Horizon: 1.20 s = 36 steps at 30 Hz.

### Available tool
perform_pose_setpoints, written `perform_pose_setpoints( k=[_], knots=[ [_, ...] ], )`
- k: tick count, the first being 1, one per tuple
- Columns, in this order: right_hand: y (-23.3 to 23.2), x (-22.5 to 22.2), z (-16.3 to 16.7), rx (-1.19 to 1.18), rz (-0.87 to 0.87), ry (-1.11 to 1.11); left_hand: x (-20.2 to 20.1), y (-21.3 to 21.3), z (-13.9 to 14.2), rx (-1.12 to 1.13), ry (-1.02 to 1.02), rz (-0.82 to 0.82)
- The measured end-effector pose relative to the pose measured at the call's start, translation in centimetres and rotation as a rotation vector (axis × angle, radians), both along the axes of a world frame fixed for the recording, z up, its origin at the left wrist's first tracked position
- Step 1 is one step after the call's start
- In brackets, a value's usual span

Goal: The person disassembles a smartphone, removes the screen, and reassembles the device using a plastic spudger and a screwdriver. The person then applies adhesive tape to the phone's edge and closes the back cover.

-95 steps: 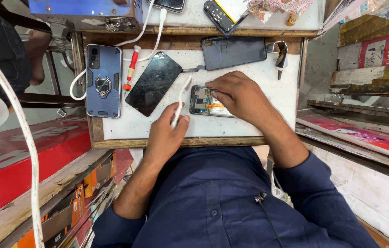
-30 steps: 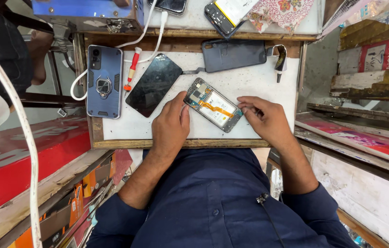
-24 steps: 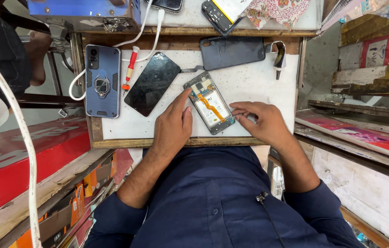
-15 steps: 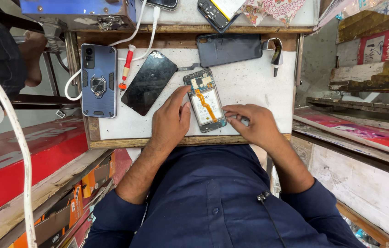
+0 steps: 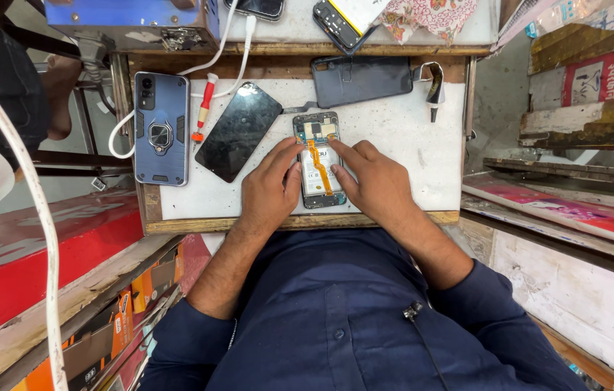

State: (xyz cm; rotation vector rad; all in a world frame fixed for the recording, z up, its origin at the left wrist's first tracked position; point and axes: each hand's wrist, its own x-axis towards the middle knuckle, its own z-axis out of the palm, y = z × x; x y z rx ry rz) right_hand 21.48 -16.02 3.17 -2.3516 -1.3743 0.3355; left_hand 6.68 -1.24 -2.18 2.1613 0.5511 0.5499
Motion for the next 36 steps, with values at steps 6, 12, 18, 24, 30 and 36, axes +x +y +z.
perform_pose_setpoints(
  k=[6, 12, 18, 24, 30, 36],
  knots=[
    [0.4, -0.4, -0.3, -0.014, -0.015, -0.052, 0.1, 0.0, 0.0, -0.011, 0.011, 0.001],
    [0.9, -0.2, -0.2, -0.056, -0.025, -0.067, 0.1, 0.1, 0.2, 0.013, 0.011, -0.003],
    [1.2, 0.8, -0.3, -0.012, 0.022, -0.049, 0.2, 0.1, 0.3, -0.013, 0.024, -0.002],
    [1.8, 2.8, -0.5, 0.077, -0.074, 0.253, 0.2, -0.1, 0.6, -0.027, -0.019, 0.017],
    [2.7, 3.4, -0.3, 0.082, 0.069, 0.021, 0.2, -0.2, 0.6, -0.045, -0.038, 0.039],
    [3.3, 4.8, -0.4, 0.065, 0.204, -0.146, 0.3, -0.2, 0.3, -0.036, -0.02, 0.031]
  ],
)
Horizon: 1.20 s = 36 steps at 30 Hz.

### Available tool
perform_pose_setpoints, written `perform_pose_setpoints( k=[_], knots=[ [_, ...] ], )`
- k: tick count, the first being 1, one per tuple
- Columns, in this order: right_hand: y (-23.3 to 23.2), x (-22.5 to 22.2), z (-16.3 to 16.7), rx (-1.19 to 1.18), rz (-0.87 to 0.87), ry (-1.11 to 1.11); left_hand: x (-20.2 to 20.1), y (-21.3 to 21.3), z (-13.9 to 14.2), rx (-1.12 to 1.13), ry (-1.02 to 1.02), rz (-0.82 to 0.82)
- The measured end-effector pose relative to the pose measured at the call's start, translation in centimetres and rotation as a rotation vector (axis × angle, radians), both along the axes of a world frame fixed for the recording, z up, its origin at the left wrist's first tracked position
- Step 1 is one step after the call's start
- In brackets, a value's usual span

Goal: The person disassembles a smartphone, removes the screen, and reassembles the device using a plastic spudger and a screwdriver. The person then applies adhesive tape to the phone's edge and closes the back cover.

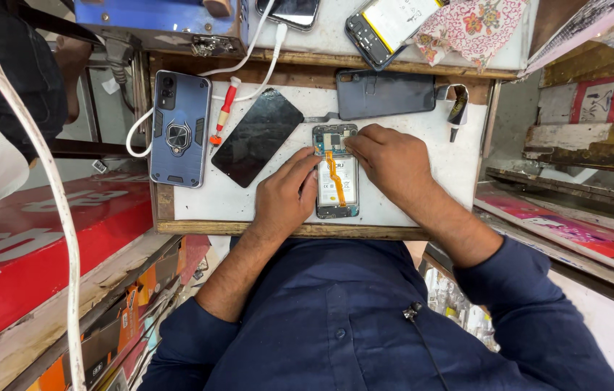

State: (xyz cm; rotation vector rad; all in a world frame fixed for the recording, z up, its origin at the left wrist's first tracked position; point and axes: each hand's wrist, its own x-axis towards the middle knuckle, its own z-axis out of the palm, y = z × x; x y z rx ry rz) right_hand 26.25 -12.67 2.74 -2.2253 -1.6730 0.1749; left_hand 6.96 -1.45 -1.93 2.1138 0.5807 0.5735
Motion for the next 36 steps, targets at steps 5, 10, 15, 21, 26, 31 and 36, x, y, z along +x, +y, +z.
perform_pose_setpoints(
  k=[5, 10, 15, 21, 26, 31, 36],
  knots=[
    [0.0, 0.7, 0.0, -0.01, 0.133, -0.08, 0.1, 0.0, -0.1, 0.01, 0.024, -0.006],
    [0.1, 1.0, -0.2, -0.052, 0.203, -0.115, 0.1, 0.1, 0.1, 0.005, 0.021, -0.01],
    [-0.2, 1.1, -0.4, -0.022, 0.266, -0.174, 0.2, 0.2, 0.4, 0.005, 0.01, -0.01],
    [-0.2, 1.5, -0.6, -0.003, 0.272, -0.104, 0.3, 0.1, 0.4, 0.015, -0.003, -0.003],
    [-0.6, 2.1, 0.0, 0.01, 0.16, 0.162, 0.2, 0.1, 0.3, -0.02, 0.006, -0.006],
    [-1.5, 1.7, -0.1, 0.036, 0.147, 0.171, 0.2, 0.1, 0.1, 0.023, -0.019, -0.004],
    [-2.4, 1.0, -0.6, 0.038, 0.163, 0.107, 0.1, 0.1, -0.2, -0.002, 0.004, -0.012]
  ],
)
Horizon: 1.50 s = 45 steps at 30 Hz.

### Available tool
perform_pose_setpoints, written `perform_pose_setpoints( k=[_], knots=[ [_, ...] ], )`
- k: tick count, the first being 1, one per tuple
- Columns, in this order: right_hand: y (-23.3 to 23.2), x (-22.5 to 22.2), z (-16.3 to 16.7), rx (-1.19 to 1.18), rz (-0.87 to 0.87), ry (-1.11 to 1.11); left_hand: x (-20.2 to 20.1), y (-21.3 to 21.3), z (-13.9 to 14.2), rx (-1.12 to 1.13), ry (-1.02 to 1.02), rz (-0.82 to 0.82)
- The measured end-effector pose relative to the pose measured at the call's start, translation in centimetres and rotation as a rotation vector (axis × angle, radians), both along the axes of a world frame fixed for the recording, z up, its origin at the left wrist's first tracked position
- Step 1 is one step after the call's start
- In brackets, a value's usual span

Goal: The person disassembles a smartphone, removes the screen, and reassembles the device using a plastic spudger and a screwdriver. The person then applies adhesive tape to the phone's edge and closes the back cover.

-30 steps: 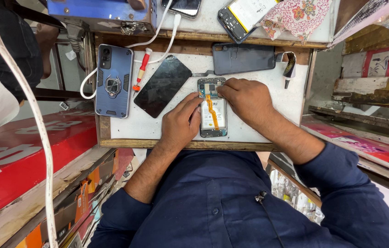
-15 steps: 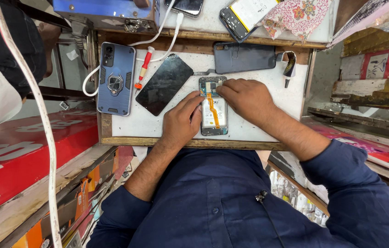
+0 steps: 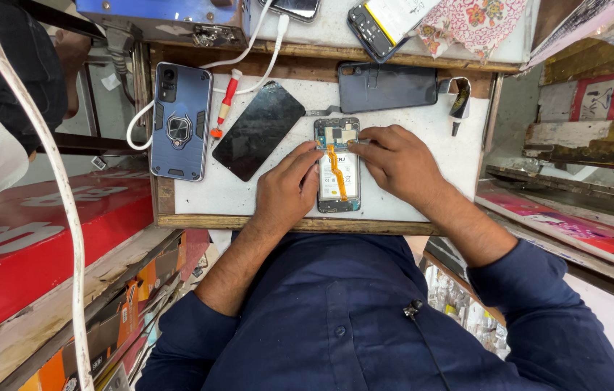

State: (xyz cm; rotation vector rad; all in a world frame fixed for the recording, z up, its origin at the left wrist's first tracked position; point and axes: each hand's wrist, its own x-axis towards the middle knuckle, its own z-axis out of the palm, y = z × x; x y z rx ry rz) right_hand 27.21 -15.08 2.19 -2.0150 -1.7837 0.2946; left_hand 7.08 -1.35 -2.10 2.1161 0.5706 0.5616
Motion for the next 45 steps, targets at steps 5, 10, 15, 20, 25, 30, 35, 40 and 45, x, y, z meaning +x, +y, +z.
perform_pose_setpoints(
  k=[5, 10, 15, 20, 25, 30, 35, 40, 45],
  knots=[
    [-0.3, -0.6, -0.5, -0.001, -0.01, -0.081, 0.0, 0.0, -0.2, 0.007, -0.004, -0.002],
    [-0.4, -1.6, -0.8, 0.053, -0.059, -0.076, -0.1, -0.2, -0.3, 0.02, -0.013, 0.002],
    [-0.3, -2.9, -0.9, 0.106, -0.146, -0.067, -0.1, -0.2, -0.4, 0.0, 0.0, 0.0],
    [0.0, -3.7, -0.6, 0.125, -0.217, -0.057, -0.1, -0.2, -0.5, 0.014, -0.013, 0.003],
    [0.0, -3.8, -0.4, 0.128, -0.251, 0.005, -0.1, -0.1, -0.2, 0.003, -0.026, 0.013],
    [-1.6, -4.8, -0.3, 0.1, -0.295, 0.098, -1.0, -1.3, 1.4, -0.049, 0.05, 0.027],
    [-3.3, -6.1, -0.7, 0.106, -0.35, 0.192, -1.0, -3.4, 3.5, 0.16, 0.216, -0.022],
    [-4.0, -5.3, -1.3, 0.087, -0.292, 0.293, 0.4, -4.6, 4.6, 0.23, 0.394, -0.085],
    [-4.3, -5.1, -1.8, 0.076, -0.258, 0.339, 1.1, -4.8, 4.5, 0.293, 0.403, -0.085]
  ],
)
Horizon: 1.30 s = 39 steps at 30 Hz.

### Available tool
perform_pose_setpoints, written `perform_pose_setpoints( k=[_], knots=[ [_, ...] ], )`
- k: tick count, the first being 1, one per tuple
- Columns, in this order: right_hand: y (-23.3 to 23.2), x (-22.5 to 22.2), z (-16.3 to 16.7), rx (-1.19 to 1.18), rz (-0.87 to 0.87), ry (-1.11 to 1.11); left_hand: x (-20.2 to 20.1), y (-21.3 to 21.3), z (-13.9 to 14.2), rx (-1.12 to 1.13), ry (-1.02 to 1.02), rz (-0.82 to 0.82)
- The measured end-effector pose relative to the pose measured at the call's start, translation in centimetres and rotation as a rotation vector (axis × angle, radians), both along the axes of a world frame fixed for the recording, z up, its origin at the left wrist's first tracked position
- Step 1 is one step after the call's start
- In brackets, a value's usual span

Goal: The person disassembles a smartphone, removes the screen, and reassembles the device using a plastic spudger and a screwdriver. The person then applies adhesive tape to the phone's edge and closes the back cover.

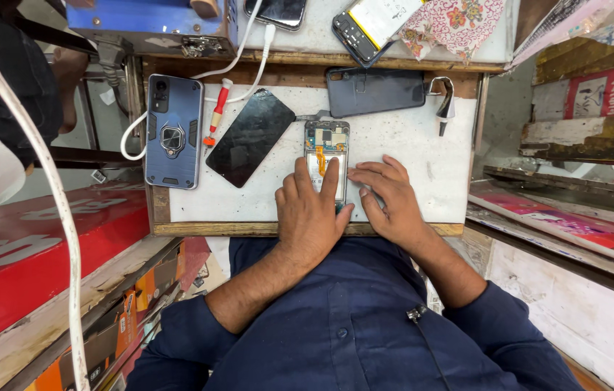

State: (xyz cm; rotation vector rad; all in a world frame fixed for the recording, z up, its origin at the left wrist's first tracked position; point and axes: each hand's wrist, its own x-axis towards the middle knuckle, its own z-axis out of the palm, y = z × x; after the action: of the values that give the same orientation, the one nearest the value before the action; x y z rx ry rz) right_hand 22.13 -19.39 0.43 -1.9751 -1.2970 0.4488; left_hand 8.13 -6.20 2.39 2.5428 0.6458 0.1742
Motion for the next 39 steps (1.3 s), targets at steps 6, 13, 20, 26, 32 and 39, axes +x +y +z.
perform_pose_setpoints(
  k=[6, 13, 20, 26, 32, 39],
  knots=[
    [0.1, -0.5, -0.3, 0.07, -0.135, 0.037, -0.6, 0.8, -0.8, 0.001, -0.056, -0.068],
    [0.6, -0.4, 0.8, 0.129, -0.237, -0.09, -2.3, 5.0, -1.4, 0.017, -0.1, -0.282],
    [1.5, -0.1, 1.2, 0.056, -0.225, -0.135, -0.9, 3.9, -0.6, 0.113, -0.043, -0.286],
    [1.4, 0.3, 1.1, 0.061, -0.237, -0.077, -0.4, 3.3, -0.4, 0.218, -0.016, -0.268],
    [1.4, 0.5, 1.0, 0.051, -0.258, -0.061, 0.6, 2.1, 0.7, 0.338, 0.105, -0.264],
    [0.7, 1.2, 0.1, 0.087, -0.271, 0.047, 1.1, 3.4, 1.5, 0.118, 0.038, -0.305]
  ],
)
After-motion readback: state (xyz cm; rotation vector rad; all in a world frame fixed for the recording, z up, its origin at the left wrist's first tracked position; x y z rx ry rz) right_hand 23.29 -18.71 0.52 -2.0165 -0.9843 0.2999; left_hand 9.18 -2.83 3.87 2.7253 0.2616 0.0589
